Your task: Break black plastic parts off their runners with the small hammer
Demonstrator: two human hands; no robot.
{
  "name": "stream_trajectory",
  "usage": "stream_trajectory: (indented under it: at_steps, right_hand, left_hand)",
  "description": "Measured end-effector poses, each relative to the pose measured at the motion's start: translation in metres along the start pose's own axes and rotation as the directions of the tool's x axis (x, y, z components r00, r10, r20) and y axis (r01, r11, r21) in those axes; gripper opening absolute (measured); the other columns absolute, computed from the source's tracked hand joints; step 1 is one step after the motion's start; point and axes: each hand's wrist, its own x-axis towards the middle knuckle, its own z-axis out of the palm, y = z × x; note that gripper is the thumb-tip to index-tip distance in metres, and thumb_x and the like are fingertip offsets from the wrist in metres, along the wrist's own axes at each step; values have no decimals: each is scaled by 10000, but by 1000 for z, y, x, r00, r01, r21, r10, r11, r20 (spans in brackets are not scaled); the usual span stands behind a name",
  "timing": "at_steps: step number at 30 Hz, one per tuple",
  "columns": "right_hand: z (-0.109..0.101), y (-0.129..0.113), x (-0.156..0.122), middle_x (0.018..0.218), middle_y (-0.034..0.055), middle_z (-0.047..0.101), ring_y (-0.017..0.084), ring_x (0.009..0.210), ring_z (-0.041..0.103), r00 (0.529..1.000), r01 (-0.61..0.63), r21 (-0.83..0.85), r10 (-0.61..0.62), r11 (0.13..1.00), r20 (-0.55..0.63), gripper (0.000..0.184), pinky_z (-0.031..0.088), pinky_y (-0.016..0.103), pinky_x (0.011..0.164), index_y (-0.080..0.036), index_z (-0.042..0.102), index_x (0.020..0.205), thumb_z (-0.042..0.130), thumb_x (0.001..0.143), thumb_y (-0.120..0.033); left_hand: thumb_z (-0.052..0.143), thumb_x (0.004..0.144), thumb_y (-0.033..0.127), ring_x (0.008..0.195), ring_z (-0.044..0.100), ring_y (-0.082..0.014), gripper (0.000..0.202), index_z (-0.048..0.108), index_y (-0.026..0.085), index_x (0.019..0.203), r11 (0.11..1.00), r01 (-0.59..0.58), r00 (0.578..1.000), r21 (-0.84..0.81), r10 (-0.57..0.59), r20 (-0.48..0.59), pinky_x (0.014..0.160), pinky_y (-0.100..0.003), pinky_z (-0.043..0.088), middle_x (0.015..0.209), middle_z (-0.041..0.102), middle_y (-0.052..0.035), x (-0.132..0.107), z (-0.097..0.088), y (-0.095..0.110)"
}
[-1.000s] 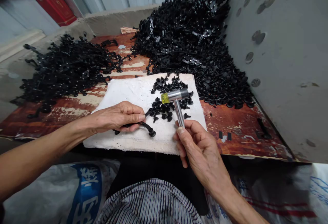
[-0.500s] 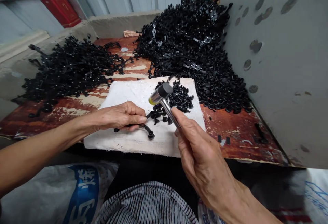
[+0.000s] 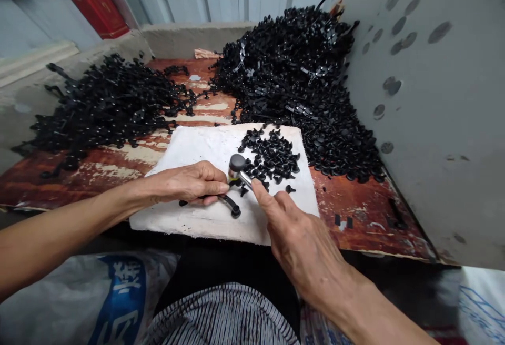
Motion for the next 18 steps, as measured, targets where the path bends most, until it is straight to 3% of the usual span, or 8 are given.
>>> stream_trajectory:
  at_steps: [2,4,5,8,11,13,16,18]
  right_hand:
    - [0,-1,0,948,85,667,208,733,657,994,60,-49,-65,997,-93,647,582,329,633,-322,386,1519,412,918,-82]
    - [-1,-2,-1,997,80,666,199,748,650,980,41,-68,-53,997,-192,709,576,315,659,-363,280,1556,432,925,-77]
    - [0,-1,-1,992,78,664,192,714,639,980,27,-84,-43,996,-195,729,572,308,639,-367,249,1564,439,923,-77]
    - [4,6,-3,802,44,629,162,537,565,995,43,-107,-52,993,-86,657,510,268,479,-330,402,1510,432,905,-76]
    - [8,13,-4,849,61,631,160,561,574,995,-2,-83,-6,997,-104,638,506,266,484,-299,374,1527,405,923,-97]
    - [8,12,-5,826,58,633,150,532,568,997,-24,-52,20,998,-78,590,501,257,466,-285,432,1497,409,928,-131]
    - [1,6,-4,810,61,658,165,586,623,985,-130,155,145,979,-92,438,526,259,485,-280,579,1363,481,939,-232]
    - [-7,4,-2,779,38,652,155,549,598,924,-271,436,359,858,-134,372,495,235,417,-307,602,1299,564,931,-340]
  left_hand:
    - [540,877,306,310,270,-39,370,500,167,536,1000,13,1000,10,-13,-4,328,-177,175,367,369,55,0,1,0]
    - [530,886,303,306,261,-39,379,500,168,533,999,31,1000,11,-30,-8,327,-178,166,358,365,55,0,2,1]
    - [528,889,303,304,258,-39,383,499,168,531,999,38,999,9,-38,-10,327,-178,163,355,363,56,0,2,1]
    - [531,891,309,300,259,-41,390,496,171,529,999,44,999,-7,-45,-11,329,-181,159,352,362,57,0,2,3]
    - [536,882,318,306,268,-46,384,497,171,530,998,56,998,1,-56,-13,334,-185,163,355,364,58,0,3,3]
    - [530,878,325,319,279,-49,379,501,169,534,998,46,998,39,-45,-38,342,-186,175,363,369,59,-2,7,3]
    - [509,881,322,341,299,-48,368,497,166,548,995,35,999,95,-31,-41,356,-178,206,394,400,59,-7,9,6]
    - [520,876,312,362,352,-53,292,510,167,623,992,51,996,114,-41,-83,369,-171,242,448,471,55,-13,-4,11]
